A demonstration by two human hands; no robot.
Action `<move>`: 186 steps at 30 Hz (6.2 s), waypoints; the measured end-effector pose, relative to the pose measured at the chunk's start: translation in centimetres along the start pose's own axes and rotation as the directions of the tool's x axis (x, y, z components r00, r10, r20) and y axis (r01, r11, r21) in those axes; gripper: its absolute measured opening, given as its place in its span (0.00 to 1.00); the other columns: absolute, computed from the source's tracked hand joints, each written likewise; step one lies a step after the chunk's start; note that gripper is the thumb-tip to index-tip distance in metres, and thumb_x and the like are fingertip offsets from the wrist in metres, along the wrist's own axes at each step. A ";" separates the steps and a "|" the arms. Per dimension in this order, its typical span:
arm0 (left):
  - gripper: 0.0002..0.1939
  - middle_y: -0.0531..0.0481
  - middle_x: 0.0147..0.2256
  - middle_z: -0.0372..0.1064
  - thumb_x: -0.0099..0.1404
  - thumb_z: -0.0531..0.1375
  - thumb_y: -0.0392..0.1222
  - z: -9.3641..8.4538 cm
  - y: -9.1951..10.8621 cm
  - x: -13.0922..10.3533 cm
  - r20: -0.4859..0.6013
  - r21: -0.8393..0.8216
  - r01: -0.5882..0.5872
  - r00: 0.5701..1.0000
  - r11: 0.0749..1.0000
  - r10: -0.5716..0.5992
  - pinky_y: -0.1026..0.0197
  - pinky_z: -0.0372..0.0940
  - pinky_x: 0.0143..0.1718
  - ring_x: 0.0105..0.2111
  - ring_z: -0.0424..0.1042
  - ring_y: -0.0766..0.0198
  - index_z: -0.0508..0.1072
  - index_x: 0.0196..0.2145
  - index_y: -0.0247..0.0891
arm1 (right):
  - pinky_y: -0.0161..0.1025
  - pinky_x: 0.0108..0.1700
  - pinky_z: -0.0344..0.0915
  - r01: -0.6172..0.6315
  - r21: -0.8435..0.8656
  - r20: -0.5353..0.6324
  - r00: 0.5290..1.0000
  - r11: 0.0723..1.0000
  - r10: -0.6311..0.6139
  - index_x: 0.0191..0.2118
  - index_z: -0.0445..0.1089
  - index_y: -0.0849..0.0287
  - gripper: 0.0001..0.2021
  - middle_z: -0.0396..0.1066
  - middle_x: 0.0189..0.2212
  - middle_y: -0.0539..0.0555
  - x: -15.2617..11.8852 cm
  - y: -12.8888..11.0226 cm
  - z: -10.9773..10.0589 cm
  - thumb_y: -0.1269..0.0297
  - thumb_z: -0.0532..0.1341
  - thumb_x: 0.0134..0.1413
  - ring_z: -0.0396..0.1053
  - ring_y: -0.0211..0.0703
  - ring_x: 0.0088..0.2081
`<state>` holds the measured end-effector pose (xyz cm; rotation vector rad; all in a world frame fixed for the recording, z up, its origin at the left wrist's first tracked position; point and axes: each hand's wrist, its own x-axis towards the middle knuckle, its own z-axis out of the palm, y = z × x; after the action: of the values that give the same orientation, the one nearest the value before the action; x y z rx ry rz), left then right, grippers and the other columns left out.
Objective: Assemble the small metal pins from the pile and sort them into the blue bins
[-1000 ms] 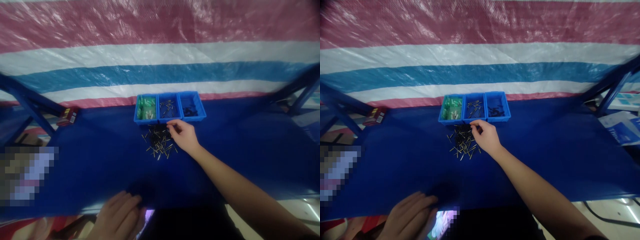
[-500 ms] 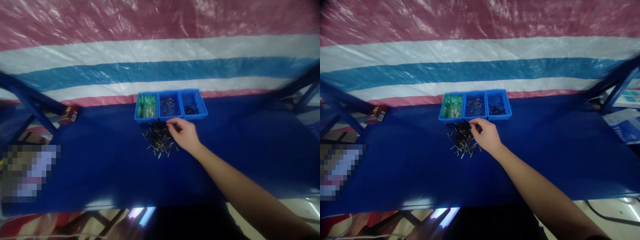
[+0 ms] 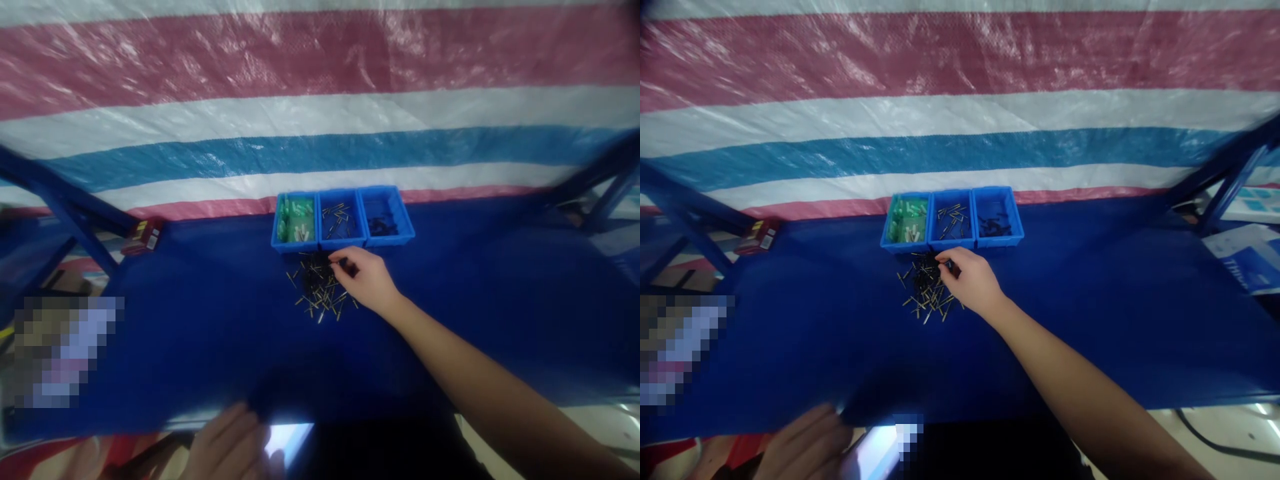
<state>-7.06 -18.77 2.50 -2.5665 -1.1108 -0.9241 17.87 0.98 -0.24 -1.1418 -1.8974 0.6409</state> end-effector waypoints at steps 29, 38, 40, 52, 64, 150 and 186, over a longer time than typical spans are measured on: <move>0.10 0.55 0.23 0.74 0.69 0.56 0.38 13.2 -10.1 11.7 0.005 -0.150 0.288 0.957 0.946 -0.290 0.68 0.62 0.26 0.20 0.71 0.71 0.76 0.42 0.37 | 0.43 0.44 0.71 0.195 0.137 0.120 0.970 0.971 -0.212 0.40 0.72 0.54 0.10 0.73 0.39 0.55 -0.1 -1.0 -0.9 0.76 0.57 0.58 0.71 0.45 0.41; 0.10 0.57 0.20 0.69 0.69 0.58 0.41 13.1 -10.3 11.7 0.062 -0.198 0.335 0.942 0.921 -0.330 0.68 0.59 0.25 0.20 0.69 0.71 0.76 0.43 0.37 | 0.40 0.37 0.74 -0.093 0.539 -0.091 0.982 0.837 0.168 0.39 0.68 0.55 0.05 0.72 0.34 0.52 0.0 -1.2 0.0 0.67 0.63 0.57 0.75 0.41 0.35; 0.10 0.57 0.20 0.69 0.69 0.58 0.41 13.2 -10.3 11.7 0.072 -0.210 0.349 0.937 0.913 -0.341 0.68 0.59 0.26 0.20 0.68 0.72 0.76 0.43 0.37 | 0.40 0.37 0.74 -0.119 0.594 -0.072 0.977 0.795 0.200 0.38 0.68 0.56 0.05 0.73 0.32 0.51 0.0 -1.1 0.3 0.65 0.64 0.57 0.75 0.41 0.35; 0.08 0.60 0.21 0.66 0.67 0.60 0.40 13.4 -10.4 11.8 0.009 -0.264 0.332 0.940 0.906 -0.341 0.69 0.59 0.25 0.19 0.65 0.73 0.75 0.43 0.39 | 0.38 0.36 0.74 -0.113 0.664 -0.102 0.966 0.739 0.239 0.36 0.71 0.57 0.05 0.73 0.31 0.51 0.1 -0.1 1.1 0.66 0.68 0.55 0.74 0.38 0.31; 0.08 0.57 0.23 0.71 0.71 0.56 0.42 13.4 -10.2 11.9 0.083 -0.224 0.371 0.929 0.901 -0.362 0.68 0.59 0.26 0.20 0.68 0.71 0.73 0.37 0.38 | 0.40 0.38 0.74 -0.087 0.451 -0.087 0.986 0.888 0.141 0.37 0.73 0.57 0.03 0.74 0.37 0.54 -0.3 0.6 1.2 0.68 0.66 0.56 0.75 0.41 0.36; 0.10 0.55 0.27 0.74 0.71 0.57 0.44 12.7 -9.7 12.1 0.195 -0.396 0.502 0.865 0.769 -0.463 0.69 0.62 0.26 0.23 0.69 0.71 0.76 0.37 0.40 | 0.44 0.37 0.74 0.173 0.134 -0.059 0.984 0.976 -0.167 0.42 0.79 0.53 0.07 0.79 0.36 0.54 0.4 1.1 -0.8 0.66 0.65 0.59 0.75 0.43 0.33; 0.08 0.58 0.23 0.68 0.68 0.61 0.45 13.2 -9.6 11.9 0.161 -0.453 0.488 0.868 0.746 -0.471 0.70 0.62 0.26 0.22 0.66 0.72 0.77 0.42 0.42 | 0.41 0.37 0.75 0.231 0.078 -0.076 0.971 0.970 -0.225 0.41 0.78 0.58 0.06 0.79 0.35 0.55 0.6 0.9 -0.7 0.69 0.65 0.59 0.76 0.41 0.33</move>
<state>-1.51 0.32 -1.16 -2.7110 -1.8145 -1.4373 18.74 1.94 -0.26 -0.8636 -1.8901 0.5439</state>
